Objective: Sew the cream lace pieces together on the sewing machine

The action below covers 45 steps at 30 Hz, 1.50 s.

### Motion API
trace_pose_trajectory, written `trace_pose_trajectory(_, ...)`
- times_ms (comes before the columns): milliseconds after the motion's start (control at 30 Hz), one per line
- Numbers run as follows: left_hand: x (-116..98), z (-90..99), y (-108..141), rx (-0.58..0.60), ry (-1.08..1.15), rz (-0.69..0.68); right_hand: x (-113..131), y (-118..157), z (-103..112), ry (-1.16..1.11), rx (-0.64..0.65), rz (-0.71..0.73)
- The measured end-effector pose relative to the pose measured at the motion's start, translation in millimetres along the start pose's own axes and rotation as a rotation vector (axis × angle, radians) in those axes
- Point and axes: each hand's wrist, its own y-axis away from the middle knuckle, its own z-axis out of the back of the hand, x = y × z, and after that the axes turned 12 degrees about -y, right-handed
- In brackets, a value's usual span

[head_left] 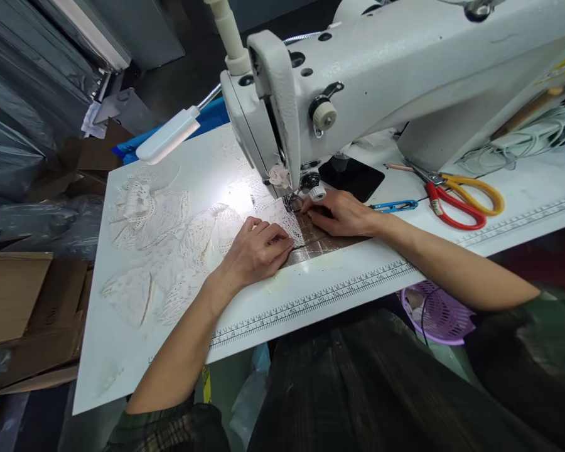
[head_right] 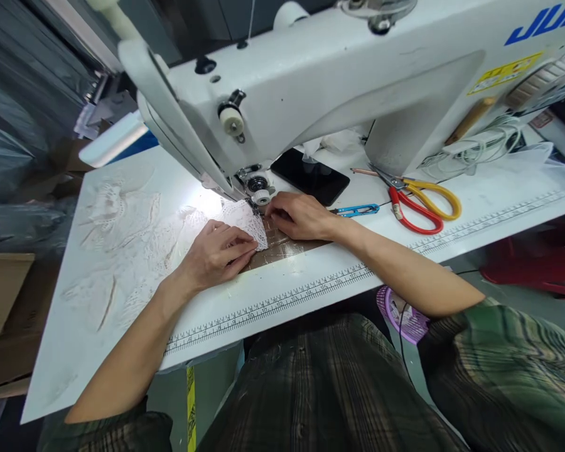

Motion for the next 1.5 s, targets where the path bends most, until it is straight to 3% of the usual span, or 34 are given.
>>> trace_pose_trajectory(233, -5, -0.6, 0, -0.002, 0.027, -0.026, -2, 7, 0, 0.045, 0.112, 0.185)
trace_pose_trajectory(433, -16, 3.1, -3, 0.048, -0.006, 0.073, -4, 8, -3, 0.113, 0.145, 0.252)
trace_pose_trajectory(667, -30, 0.7, -5, -0.001, -0.06, 0.165, -2, 11, -6, 0.196, 0.147, 0.263)
trace_pose_trajectory(867, -28, -1.2, -3, 0.043, -0.064, 0.176, 3, 10, -6, 0.29, 0.161, 0.231)
trace_pose_trajectory(1267, -25, -4.3, -1, 0.09, -0.041, 0.227, 23, 2, -8, 0.5, 0.249, -0.008)
trace_pose_trajectory(1500, -25, -6.8, -1, 0.12, -0.108, 0.221, 23, 2, -7, 0.543, 0.26, -0.014)
